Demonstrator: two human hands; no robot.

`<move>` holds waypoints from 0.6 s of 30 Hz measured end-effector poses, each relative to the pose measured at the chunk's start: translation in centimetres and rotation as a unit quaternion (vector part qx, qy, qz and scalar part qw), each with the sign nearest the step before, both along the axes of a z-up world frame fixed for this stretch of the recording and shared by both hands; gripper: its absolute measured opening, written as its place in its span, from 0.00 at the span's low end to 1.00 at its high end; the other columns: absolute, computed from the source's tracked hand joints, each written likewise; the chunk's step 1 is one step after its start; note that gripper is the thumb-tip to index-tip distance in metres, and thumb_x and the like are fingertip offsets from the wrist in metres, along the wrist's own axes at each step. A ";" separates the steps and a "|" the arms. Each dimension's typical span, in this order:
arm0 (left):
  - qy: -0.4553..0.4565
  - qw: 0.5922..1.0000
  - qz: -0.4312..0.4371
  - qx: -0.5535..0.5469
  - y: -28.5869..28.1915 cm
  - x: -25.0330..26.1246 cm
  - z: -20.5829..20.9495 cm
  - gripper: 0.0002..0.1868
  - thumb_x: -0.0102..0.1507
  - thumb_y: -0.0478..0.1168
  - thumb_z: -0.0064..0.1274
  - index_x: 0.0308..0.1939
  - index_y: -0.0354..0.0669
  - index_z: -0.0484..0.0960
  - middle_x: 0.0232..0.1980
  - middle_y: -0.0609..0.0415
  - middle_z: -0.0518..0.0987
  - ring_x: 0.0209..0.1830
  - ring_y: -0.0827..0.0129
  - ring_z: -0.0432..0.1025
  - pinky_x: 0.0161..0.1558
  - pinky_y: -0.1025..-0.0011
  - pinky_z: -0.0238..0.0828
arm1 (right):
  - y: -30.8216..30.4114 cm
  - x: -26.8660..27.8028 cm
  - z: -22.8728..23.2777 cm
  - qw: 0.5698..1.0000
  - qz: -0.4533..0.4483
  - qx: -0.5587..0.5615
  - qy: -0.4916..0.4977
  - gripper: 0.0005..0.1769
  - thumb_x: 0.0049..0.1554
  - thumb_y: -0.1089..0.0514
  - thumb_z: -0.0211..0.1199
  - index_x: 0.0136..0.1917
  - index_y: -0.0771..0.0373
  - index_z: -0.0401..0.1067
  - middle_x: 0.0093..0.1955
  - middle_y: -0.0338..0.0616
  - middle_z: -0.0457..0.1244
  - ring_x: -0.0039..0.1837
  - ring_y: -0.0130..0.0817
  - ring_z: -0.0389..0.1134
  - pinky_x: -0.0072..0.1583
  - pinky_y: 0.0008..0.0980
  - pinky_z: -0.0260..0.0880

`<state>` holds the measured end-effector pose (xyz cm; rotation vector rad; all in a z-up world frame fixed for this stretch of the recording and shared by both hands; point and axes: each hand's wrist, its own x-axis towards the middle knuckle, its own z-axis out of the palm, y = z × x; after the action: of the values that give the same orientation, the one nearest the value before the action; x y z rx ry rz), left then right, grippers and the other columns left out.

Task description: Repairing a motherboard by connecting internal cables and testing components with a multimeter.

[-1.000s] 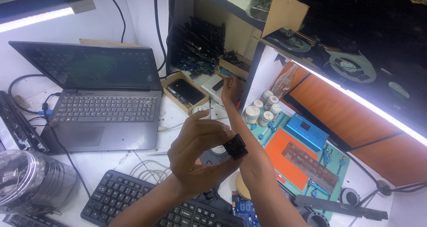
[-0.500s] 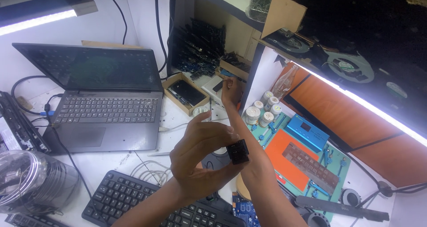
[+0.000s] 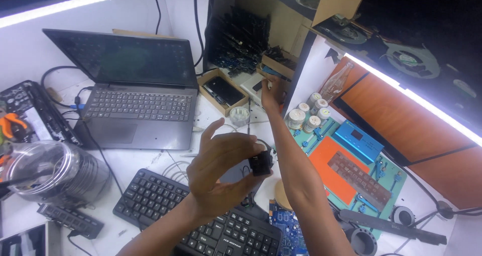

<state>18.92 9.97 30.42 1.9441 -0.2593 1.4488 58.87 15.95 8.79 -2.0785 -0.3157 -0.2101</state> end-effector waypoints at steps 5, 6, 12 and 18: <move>-0.005 0.998 0.068 0.011 -0.1 -3.7 0.4 0.18 0.58 0.38 0.71 0.49 0.40 0.84 0.48 0.49 0.86 0.51 0.62 0.83 0.73 0.50 0.61 | -4.2 -12.0 8.1 0.981 0.157 0.113 0.032 0.29 0.63 0.42 0.52 0.69 0.63 0.66 0.70 0.51 0.62 0.72 0.44 0.62 0.70 0.40 0.60; -0.007 0.997 0.074 0.015 -0.2 -4.5 0.5 0.18 0.57 0.38 0.72 0.49 0.40 0.83 0.49 0.48 0.85 0.51 0.61 0.83 0.73 0.49 0.61 | -5.0 -14.4 10.1 0.968 0.193 0.154 0.044 0.25 0.63 0.44 0.53 0.65 0.61 0.69 0.66 0.48 0.66 0.69 0.40 0.65 0.69 0.37 0.63; -0.056 0.991 0.115 0.031 -2.1 -7.2 0.1 0.19 0.58 0.36 0.71 0.51 0.40 0.82 0.46 0.48 0.82 0.46 0.64 0.78 0.68 0.50 0.68 | -11.5 -27.4 22.0 0.888 0.381 0.254 -0.044 0.18 0.65 0.48 0.51 0.55 0.63 0.73 0.52 0.48 0.69 0.55 0.37 0.73 0.57 0.31 0.76; -0.049 0.989 0.125 0.064 -6.7 -10.7 1.8 0.19 0.60 0.40 0.70 0.52 0.37 0.82 0.42 0.50 0.79 0.43 0.64 0.75 0.62 0.55 0.69 | -22.7 -38.0 23.9 0.776 0.499 0.363 -0.127 0.28 0.71 0.39 0.46 0.61 0.67 0.69 0.56 0.53 0.68 0.54 0.38 0.73 0.56 0.30 0.76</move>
<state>8.17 3.30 32.22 2.0690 -0.1595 1.7314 20.86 -6.75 32.65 -0.9071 -1.2378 0.0494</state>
